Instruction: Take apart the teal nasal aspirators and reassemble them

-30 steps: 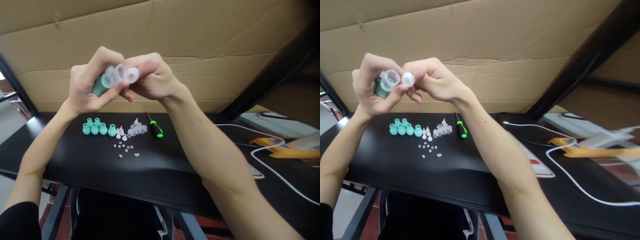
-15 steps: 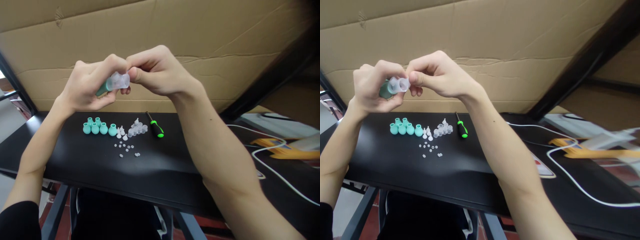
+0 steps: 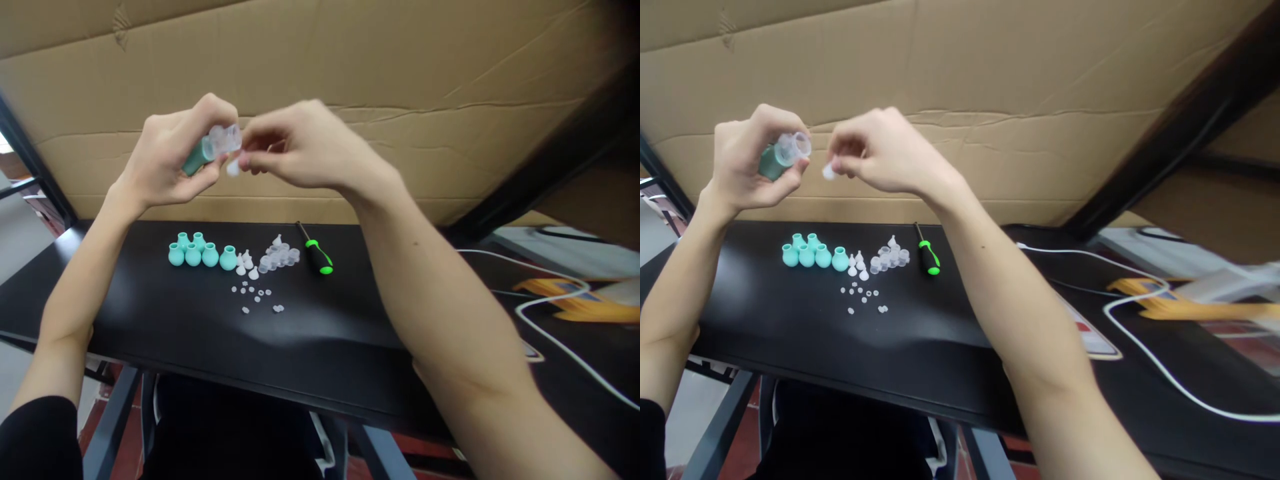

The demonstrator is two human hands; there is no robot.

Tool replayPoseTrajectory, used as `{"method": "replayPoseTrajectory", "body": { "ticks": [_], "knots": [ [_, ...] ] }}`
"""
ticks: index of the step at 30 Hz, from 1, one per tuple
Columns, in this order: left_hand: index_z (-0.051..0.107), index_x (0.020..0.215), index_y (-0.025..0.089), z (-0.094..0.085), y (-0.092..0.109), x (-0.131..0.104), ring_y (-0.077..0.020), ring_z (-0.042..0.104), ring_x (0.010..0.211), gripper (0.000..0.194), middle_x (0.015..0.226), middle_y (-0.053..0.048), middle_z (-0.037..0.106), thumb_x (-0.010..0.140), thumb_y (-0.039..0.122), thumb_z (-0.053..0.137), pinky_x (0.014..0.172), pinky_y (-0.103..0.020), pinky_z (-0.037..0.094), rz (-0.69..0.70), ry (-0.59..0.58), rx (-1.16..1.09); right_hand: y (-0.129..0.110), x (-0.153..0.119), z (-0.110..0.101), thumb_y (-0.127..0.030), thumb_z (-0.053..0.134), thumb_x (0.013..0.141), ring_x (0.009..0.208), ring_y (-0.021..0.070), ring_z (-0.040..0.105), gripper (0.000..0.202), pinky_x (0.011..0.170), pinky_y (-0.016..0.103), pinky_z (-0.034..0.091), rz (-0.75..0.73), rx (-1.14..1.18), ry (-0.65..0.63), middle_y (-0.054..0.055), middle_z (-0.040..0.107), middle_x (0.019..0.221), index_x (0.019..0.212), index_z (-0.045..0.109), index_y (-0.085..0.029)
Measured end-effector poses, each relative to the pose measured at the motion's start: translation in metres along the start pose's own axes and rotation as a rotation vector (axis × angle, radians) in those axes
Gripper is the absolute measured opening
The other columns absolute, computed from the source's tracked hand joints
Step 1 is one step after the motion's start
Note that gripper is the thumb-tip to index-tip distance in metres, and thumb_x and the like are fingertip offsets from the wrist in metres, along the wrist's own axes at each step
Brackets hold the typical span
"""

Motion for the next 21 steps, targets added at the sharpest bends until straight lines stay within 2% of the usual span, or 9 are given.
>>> {"method": "replayPoseTrajectory", "body": {
  "ticks": [2, 4, 6, 8, 12, 17, 21],
  "knots": [
    [0.068, 0.123, 0.026, -0.002, 0.001, -0.001, -0.0217, 0.078, 0.079, 0.032, 0.090, -0.002, 0.072, 0.101, 0.045, 0.054, 0.070, -0.035, 0.060, 0.014, 0.008, 0.018, 0.022, 0.002, 0.027, -0.020, 0.071, 0.094, 0.076, 0.0197, 0.065, 0.011, 0.078, 0.037, 0.050, 0.038, -0.278, -0.226, 0.006, 0.078, 0.085, 0.092, 0.082, -0.020],
    [0.067, 0.122, 0.026, -0.005, 0.006, -0.001, -0.0207, 0.078, 0.079, 0.029, 0.091, -0.002, 0.074, 0.101, 0.042, 0.055, 0.071, -0.034, 0.060, 0.050, 0.012, 0.032, 0.051, -0.004, 0.061, -0.018, 0.068, 0.095, 0.077, 0.0204, 0.065, 0.016, 0.078, 0.037, 0.048, 0.088, -0.427, -0.516, 0.007, 0.080, 0.088, 0.097, 0.084, -0.018],
    [0.066, 0.121, 0.026, -0.009, 0.013, 0.000, -0.0193, 0.079, 0.080, 0.026, 0.094, -0.001, 0.076, 0.100, 0.036, 0.056, 0.071, -0.032, 0.060, 0.098, 0.026, 0.043, 0.073, -0.014, 0.093, -0.019, 0.069, 0.094, 0.082, 0.0204, 0.069, 0.017, 0.080, 0.036, 0.048, 0.115, -0.409, -0.743, 0.007, 0.082, 0.094, 0.101, 0.085, -0.018],
    [0.064, 0.121, 0.025, -0.010, 0.020, 0.001, -0.0179, 0.079, 0.079, 0.025, 0.096, -0.001, 0.079, 0.097, 0.029, 0.058, 0.068, -0.030, 0.058, 0.149, 0.033, 0.056, 0.088, -0.023, 0.117, -0.018, 0.069, 0.093, 0.084, 0.0198, 0.071, 0.018, 0.083, 0.034, 0.050, 0.128, -0.355, -0.875, 0.006, 0.084, 0.098, 0.103, 0.084, -0.018],
    [0.064, 0.119, 0.025, -0.011, 0.032, 0.002, -0.0194, 0.080, 0.077, 0.031, 0.095, -0.001, 0.081, 0.089, 0.021, 0.061, 0.058, -0.031, 0.048, 0.236, 0.042, 0.032, 0.101, -0.033, 0.138, -0.017, 0.070, 0.092, 0.083, 0.0184, 0.071, 0.018, 0.083, 0.032, 0.049, 0.140, -0.277, -0.953, 0.007, 0.084, 0.098, 0.105, 0.082, -0.016],
    [0.066, 0.117, 0.028, -0.001, 0.026, 0.005, -0.0228, 0.081, 0.079, 0.031, 0.092, -0.001, 0.079, 0.089, 0.024, 0.056, 0.060, -0.034, 0.051, 0.159, -0.045, 0.032, 0.099, -0.034, 0.142, -0.021, 0.074, 0.094, 0.081, 0.0165, 0.069, 0.012, 0.080, 0.030, 0.048, 0.124, -0.163, -0.947, 0.005, 0.083, 0.096, 0.103, 0.081, -0.017],
    [0.067, 0.117, 0.028, -0.001, 0.027, 0.004, -0.0223, 0.079, 0.074, 0.033, 0.088, -0.001, 0.078, 0.087, 0.023, 0.055, 0.057, -0.034, 0.050, 0.188, -0.045, 0.057, 0.095, -0.037, 0.148, -0.022, 0.075, 0.092, 0.081, 0.0175, 0.071, 0.011, 0.081, 0.030, 0.048, 0.134, -0.123, -0.996, 0.005, 0.084, 0.095, 0.099, 0.082, -0.017]
  ]
}}
Point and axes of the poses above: each hand's wrist, its own x-axis towards the middle knuckle, its own z-axis out of the palm, y = z × x, the point moved 9 cm from there along x, towards the middle knuckle
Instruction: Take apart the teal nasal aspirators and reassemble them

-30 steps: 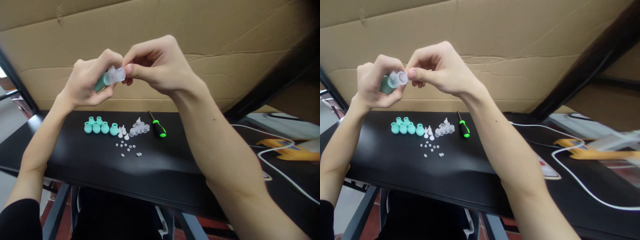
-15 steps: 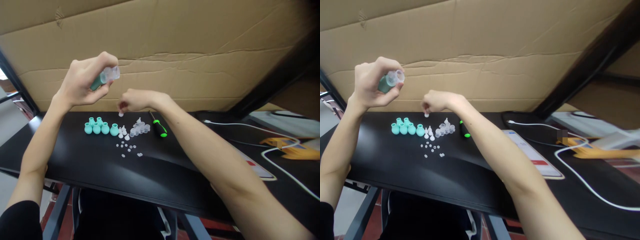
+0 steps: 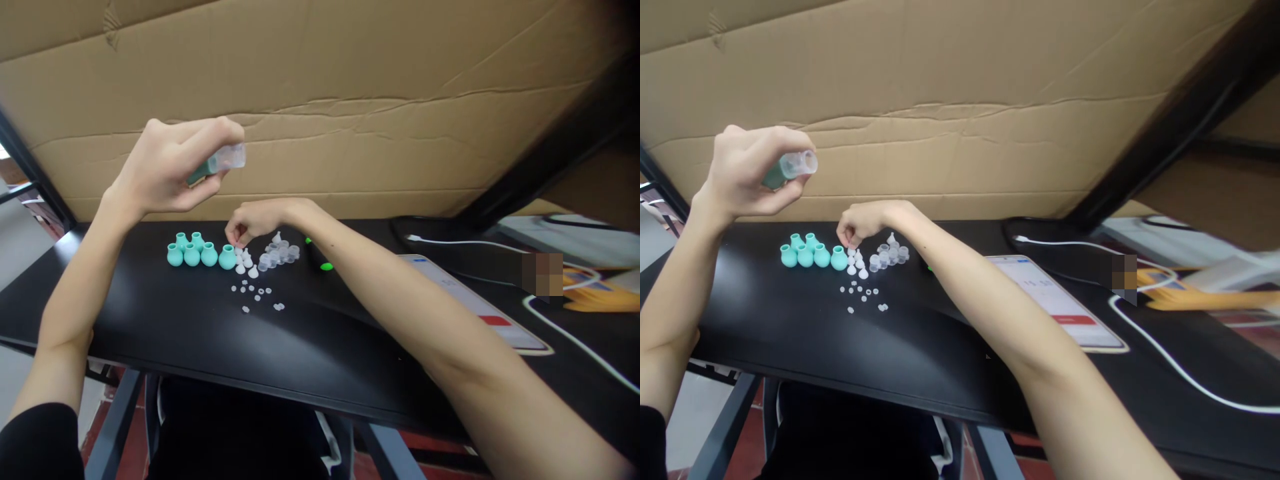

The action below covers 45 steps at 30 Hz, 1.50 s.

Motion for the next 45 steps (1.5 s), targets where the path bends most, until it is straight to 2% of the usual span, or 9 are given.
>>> {"method": "replayPoseTrajectory", "body": {
  "ticks": [7, 11, 13, 21, 27, 32, 36, 40, 45],
  "knots": [
    [0.070, 0.120, 0.028, 0.008, 0.000, 0.001, -0.0226, 0.076, 0.071, 0.038, 0.087, -0.002, 0.077, 0.086, 0.022, 0.054, 0.058, -0.035, 0.050, -0.002, -0.045, 0.008, -0.009, -0.001, -0.005, -0.018, 0.073, 0.090, 0.082, 0.0179, 0.071, 0.014, 0.082, 0.030, 0.048, -0.001, -0.051, 0.059, 0.005, 0.084, 0.093, 0.100, 0.082, -0.017],
    [0.069, 0.118, 0.024, 0.006, 0.009, 0.002, -0.0205, 0.074, 0.068, 0.034, 0.083, -0.001, 0.077, 0.087, 0.021, 0.055, 0.057, -0.034, 0.048, 0.081, -0.020, -0.011, -0.006, -0.001, 0.000, -0.021, 0.073, 0.090, 0.087, 0.0200, 0.074, 0.016, 0.084, 0.032, 0.049, 0.016, -0.040, 0.017, 0.006, 0.085, 0.095, 0.101, 0.083, -0.017],
    [0.069, 0.120, 0.023, 0.008, 0.010, 0.003, -0.0201, 0.073, 0.070, 0.034, 0.082, -0.001, 0.076, 0.089, 0.020, 0.056, 0.059, -0.034, 0.049, 0.092, -0.047, -0.009, -0.005, -0.001, 0.001, -0.021, 0.074, 0.090, 0.086, 0.0194, 0.073, 0.015, 0.083, 0.031, 0.049, 0.024, -0.043, 0.009, 0.006, 0.085, 0.094, 0.101, 0.083, -0.017],
    [0.068, 0.121, 0.022, 0.014, 0.006, 0.003, -0.0199, 0.075, 0.074, 0.032, 0.083, -0.002, 0.076, 0.092, 0.025, 0.055, 0.062, -0.034, 0.049, 0.054, -0.117, 0.009, -0.009, -0.003, 0.000, -0.026, 0.076, 0.093, 0.087, 0.0189, 0.074, 0.015, 0.083, 0.031, 0.050, 0.022, -0.022, -0.008, 0.005, 0.085, 0.097, 0.102, 0.084, -0.017],
    [0.068, 0.120, 0.025, 0.013, 0.003, 0.001, -0.0199, 0.073, 0.074, 0.028, 0.087, -0.002, 0.079, 0.095, 0.025, 0.057, 0.065, -0.035, 0.052, 0.024, -0.126, -0.107, -0.004, -0.007, -0.004, -0.025, 0.070, 0.097, 0.093, 0.0217, 0.076, 0.024, 0.090, 0.034, 0.051, 0.055, -0.025, 0.021, 0.008, 0.086, 0.109, 0.113, 0.085, -0.016],
    [0.066, 0.115, 0.026, 0.013, 0.000, -0.002, -0.0204, 0.074, 0.066, 0.020, 0.080, 0.000, 0.077, 0.102, 0.036, 0.055, 0.059, -0.035, 0.047, -0.013, -0.118, -0.037, -0.007, -0.003, 0.000, -0.021, 0.070, 0.098, 0.092, 0.0198, 0.075, 0.021, 0.087, 0.031, 0.051, 0.048, -0.060, 0.007, 0.008, 0.085, 0.107, 0.111, 0.085, -0.015],
    [0.069, 0.109, 0.024, 0.020, -0.003, -0.004, -0.0214, 0.072, 0.062, 0.027, 0.072, -0.001, 0.072, 0.107, 0.046, 0.053, 0.055, -0.034, 0.042, -0.024, -0.186, 0.045, -0.010, -0.001, 0.001, -0.020, 0.070, 0.097, 0.088, 0.0183, 0.073, 0.019, 0.082, 0.030, 0.049, 0.061, -0.093, 0.008, 0.006, 0.085, 0.102, 0.107, 0.084, -0.015],
    [0.071, 0.103, 0.021, 0.019, -0.004, -0.003, -0.0197, 0.065, 0.055, 0.036, 0.066, -0.001, 0.068, 0.110, 0.049, 0.050, 0.052, -0.034, 0.036, 0.000, -0.191, 0.059, -0.010, -0.002, 0.002, -0.018, 0.069, 0.095, 0.086, 0.0184, 0.072, 0.018, 0.082, 0.030, 0.048, 0.062, -0.080, -0.005, 0.005, 0.084, 0.097, 0.104, 0.085, -0.016],
    [0.074, 0.103, 0.020, 0.018, -0.005, -0.002, -0.0182, 0.064, 0.057, 0.034, 0.072, -0.003, 0.073, 0.111, 0.047, 0.054, 0.054, -0.034, 0.038, -0.005, -0.210, 0.022, -0.008, -0.002, 0.003, -0.018, 0.069, 0.097, 0.087, 0.0188, 0.072, 0.018, 0.083, 0.031, 0.048, 0.074, -0.071, -0.012, 0.006, 0.084, 0.098, 0.105, 0.085, -0.015]
  ]
}}
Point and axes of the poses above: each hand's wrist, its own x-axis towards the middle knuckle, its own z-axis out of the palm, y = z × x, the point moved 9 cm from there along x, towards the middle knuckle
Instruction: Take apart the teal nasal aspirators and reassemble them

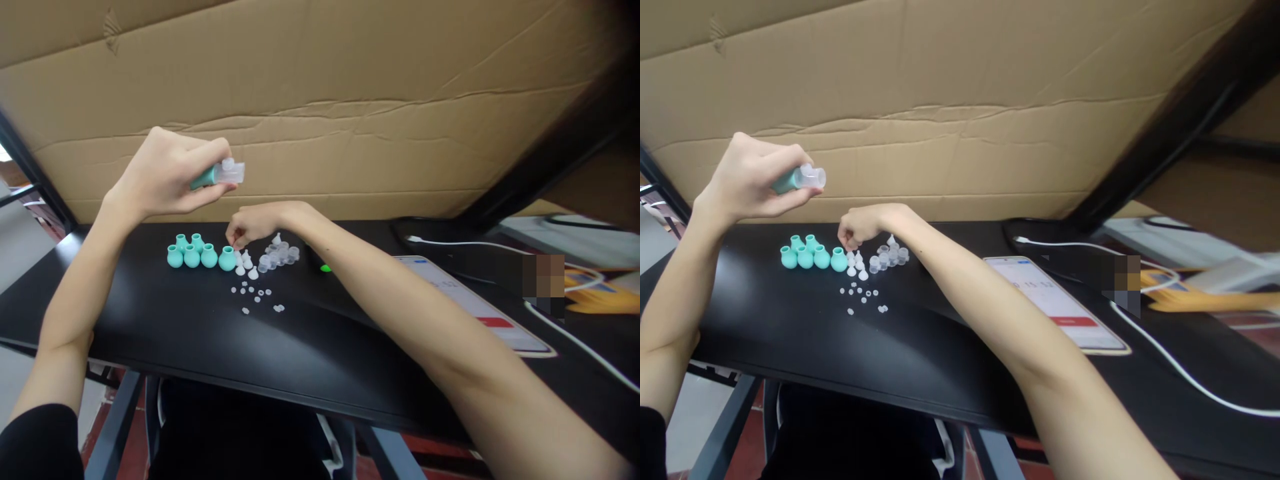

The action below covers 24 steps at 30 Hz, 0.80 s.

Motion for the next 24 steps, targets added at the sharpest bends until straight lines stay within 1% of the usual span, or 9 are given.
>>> {"method": "replayPoseTrajectory", "body": {
  "ticks": [5, 8, 10, 13, 15, 17, 19, 21, 24],
  "knots": [
    [0.075, 0.098, 0.027, -0.001, -0.004, 0.000, -0.0196, 0.069, 0.066, 0.032, 0.078, -0.003, 0.075, 0.110, 0.052, 0.059, 0.055, -0.037, 0.039, -0.057, -0.006, -0.019, 0.000, -0.002, -0.002, -0.024, 0.070, 0.099, 0.088, 0.0191, 0.073, 0.020, 0.085, 0.031, 0.050, -0.010, 0.001, 0.000, 0.007, 0.085, 0.103, 0.109, 0.085, -0.016],
    [0.076, 0.103, 0.030, -0.002, -0.010, 0.001, -0.0196, 0.073, 0.076, 0.028, 0.084, -0.003, 0.076, 0.110, 0.052, 0.060, 0.061, -0.036, 0.043, -0.106, -0.001, -0.070, 0.003, -0.011, -0.019, -0.022, 0.068, 0.099, 0.086, 0.0183, 0.073, 0.021, 0.086, 0.032, 0.051, -0.017, -0.020, 0.113, 0.006, 0.085, 0.102, 0.109, 0.086, -0.017],
    [0.076, 0.105, 0.030, -0.004, -0.012, 0.001, -0.0201, 0.074, 0.081, 0.025, 0.089, -0.003, 0.077, 0.111, 0.049, 0.060, 0.064, -0.036, 0.045, -0.116, 0.005, -0.065, 0.006, -0.023, -0.043, -0.023, 0.067, 0.100, 0.083, 0.0179, 0.071, 0.019, 0.086, 0.033, 0.051, -0.028, -0.036, 0.319, 0.006, 0.084, 0.096, 0.104, 0.085, -0.017],
    [0.076, 0.106, 0.030, -0.004, -0.015, -0.001, -0.0211, 0.075, 0.084, 0.023, 0.093, -0.004, 0.078, 0.111, 0.045, 0.059, 0.065, -0.036, 0.045, -0.104, -0.006, 0.029, 0.001, -0.062, -0.089, -0.039, 0.063, 0.108, 0.079, 0.0179, 0.070, 0.030, 0.082, 0.035, 0.054, -0.131, 0.096, 0.795, 0.006, 0.080, 0.090, 0.098, 0.081, -0.018],
    [0.075, 0.105, 0.028, -0.001, -0.017, -0.003, -0.0228, 0.076, 0.085, 0.024, 0.094, -0.005, 0.078, 0.112, 0.043, 0.057, 0.064, -0.037, 0.045, -0.106, -0.032, 0.102, -0.006, -0.096, -0.110, -0.056, 0.060, 0.112, 0.082, 0.0187, 0.072, 0.040, 0.082, 0.036, 0.057, -0.269, 0.256, 1.081, 0.007, 0.080, 0.096, 0.106, 0.079, -0.021],
    [0.075, 0.102, 0.025, 0.004, -0.022, -0.006, -0.0249, 0.076, 0.085, 0.025, 0.092, -0.007, 0.078, 0.110, 0.041, 0.058, 0.065, -0.037, 0.046, -0.126, -0.046, 0.117, -0.020, -0.121, -0.119, -0.066, 0.064, 0.109, 0.089, 0.0203, 0.074, 0.045, 0.083, 0.037, 0.061, -0.401, 0.322, 1.231, 0.008, 0.080, 0.105, 0.118, 0.078, -0.025],
    [0.076, 0.101, 0.023, 0.008, -0.027, -0.008, -0.0261, 0.076, 0.085, 0.024, 0.089, -0.008, 0.077, 0.107, 0.041, 0.061, 0.070, -0.037, 0.050, -0.154, -0.045, 0.064, -0.040, -0.132, -0.121, -0.067, 0.074, 0.102, 0.095, 0.0222, 0.075, 0.045, 0.084, 0.037, 0.062, -0.463, 0.229, 1.257, 0.008, 0.080, 0.113, 0.123, 0.079, -0.027],
    [0.076, 0.102, 0.021, 0.012, -0.031, -0.010, -0.0262, 0.076, 0.085, 0.025, 0.087, -0.007, 0.076, 0.105, 0.042, 0.064, 0.074, -0.036, 0.054, -0.168, -0.039, 0.006, -0.060, -0.132, -0.118, -0.057, 0.083, 0.099, 0.095, 0.0233, 0.076, 0.039, 0.084, 0.038, 0.063, -0.462, 0.052, 1.238, 0.007, 0.081, 0.114, 0.124, 0.082, -0.028],
    [0.076, 0.102, 0.020, 0.013, -0.034, -0.010, -0.0249, 0.076, 0.081, 0.028, 0.083, -0.004, 0.074, 0.106, 0.043, 0.061, 0.077, -0.036, 0.056, -0.168, -0.029, -0.011, -0.074, -0.125, -0.114, -0.038, 0.077, 0.104, 0.093, 0.0227, 0.077, 0.023, 0.089, 0.039, 0.062, -0.425, -0.106, 1.264, 0.006, 0.083, 0.111, 0.122, 0.084, -0.026]
  ]
}}
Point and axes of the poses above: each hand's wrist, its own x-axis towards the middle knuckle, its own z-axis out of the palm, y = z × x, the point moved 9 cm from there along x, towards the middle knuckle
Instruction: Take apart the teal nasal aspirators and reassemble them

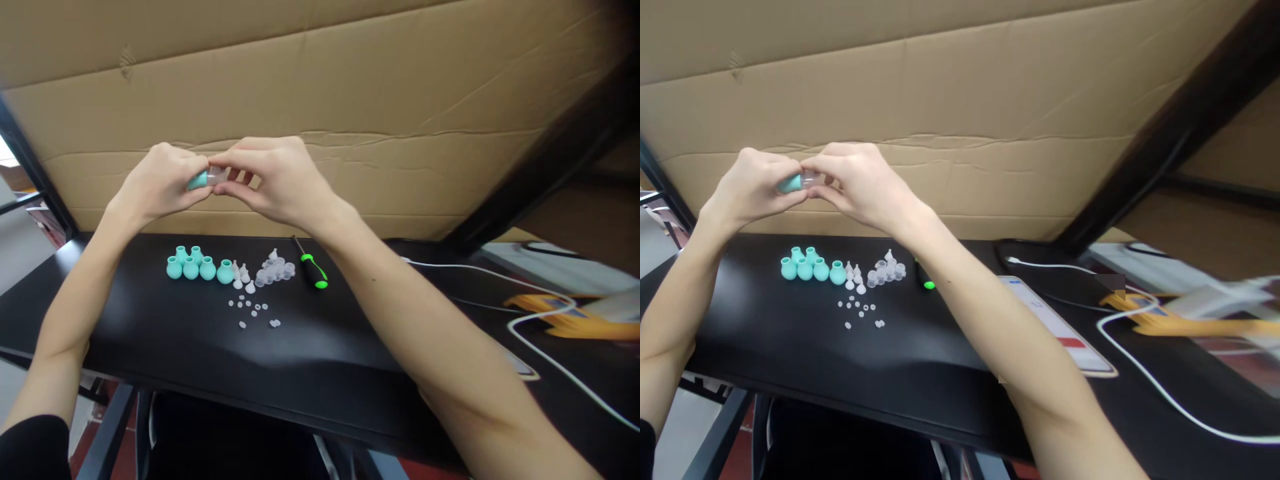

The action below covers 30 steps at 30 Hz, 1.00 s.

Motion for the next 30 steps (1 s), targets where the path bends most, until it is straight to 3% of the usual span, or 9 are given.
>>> {"method": "replayPoseTrajectory", "body": {
  "ticks": [3, 9, 17, 21, 25, 30],
  "knots": [
    [0.076, 0.096, 0.019, -0.002, -0.001, -0.001, -0.0239, 0.075, 0.077, 0.032, 0.077, -0.004, 0.072, 0.107, 0.041, 0.056, 0.078, -0.036, 0.056, -0.007, 0.005, 0.012, 0.001, 0.000, 0.007, -0.029, 0.066, 0.107, 0.094, 0.0212, 0.078, 0.023, 0.091, 0.037, 0.063, 0.017, -0.052, 0.051, 0.005, 0.084, 0.108, 0.118, 0.086, -0.024],
    [0.074, 0.088, 0.016, -0.003, 0.006, -0.001, -0.0211, 0.071, 0.070, 0.036, 0.070, -0.004, 0.069, 0.107, 0.040, 0.054, 0.075, -0.034, 0.056, -0.005, -0.032, 0.026, -0.002, -0.003, 0.006, -0.030, 0.057, 0.109, 0.089, 0.0178, 0.080, 0.032, 0.083, 0.031, 0.061, 0.046, -0.110, 0.139, 0.000, 0.084, 0.091, 0.101, 0.088, -0.026],
    [0.073, 0.082, 0.021, -0.013, 0.001, -0.003, -0.0207, 0.068, 0.067, 0.032, 0.067, -0.003, 0.066, 0.102, 0.044, 0.062, 0.070, -0.034, 0.054, -0.025, 0.028, -0.047, -0.008, -0.001, 0.006, -0.040, 0.050, 0.114, 0.094, 0.0221, 0.076, 0.039, 0.087, 0.034, 0.056, 0.209, -0.187, 0.106, 0.005, 0.081, 0.095, 0.094, 0.080, -0.023],
    [0.075, 0.086, 0.020, -0.017, 0.000, -0.006, -0.0209, 0.069, 0.068, 0.030, 0.067, -0.003, 0.066, 0.102, 0.040, 0.059, 0.070, -0.033, 0.054, -0.001, 0.020, 0.047, -0.014, 0.001, 0.010, -0.036, 0.047, 0.115, 0.091, 0.0203, 0.069, 0.033, 0.087, 0.035, 0.053, 0.099, -0.202, 0.142, 0.007, 0.076, 0.097, 0.101, 0.073, -0.021],
    [0.075, 0.087, 0.019, -0.014, 0.001, -0.007, -0.0211, 0.067, 0.067, 0.031, 0.072, -0.005, 0.069, 0.103, 0.038, 0.056, 0.069, -0.033, 0.054, 0.045, -0.023, 0.143, -0.018, 0.000, 0.020, -0.029, 0.043, 0.115, 0.092, 0.0209, 0.063, 0.026, 0.087, 0.037, 0.053, -0.037, -0.243, 0.099, 0.007, 0.067, 0.096, 0.102, 0.064, -0.020],
    [0.073, 0.088, 0.020, -0.007, 0.007, -0.007, -0.0186, 0.062, 0.060, 0.030, 0.071, -0.003, 0.066, 0.103, 0.038, 0.055, 0.065, -0.032, 0.051, 0.130, -0.085, 0.184, -0.021, -0.002, 0.031, -0.019, 0.041, 0.110, 0.090, 0.0218, 0.058, 0.018, 0.083, 0.038, 0.052, -0.073, -0.301, 0.040, 0.006, 0.063, 0.094, 0.098, 0.054, -0.022]
  ]
}}
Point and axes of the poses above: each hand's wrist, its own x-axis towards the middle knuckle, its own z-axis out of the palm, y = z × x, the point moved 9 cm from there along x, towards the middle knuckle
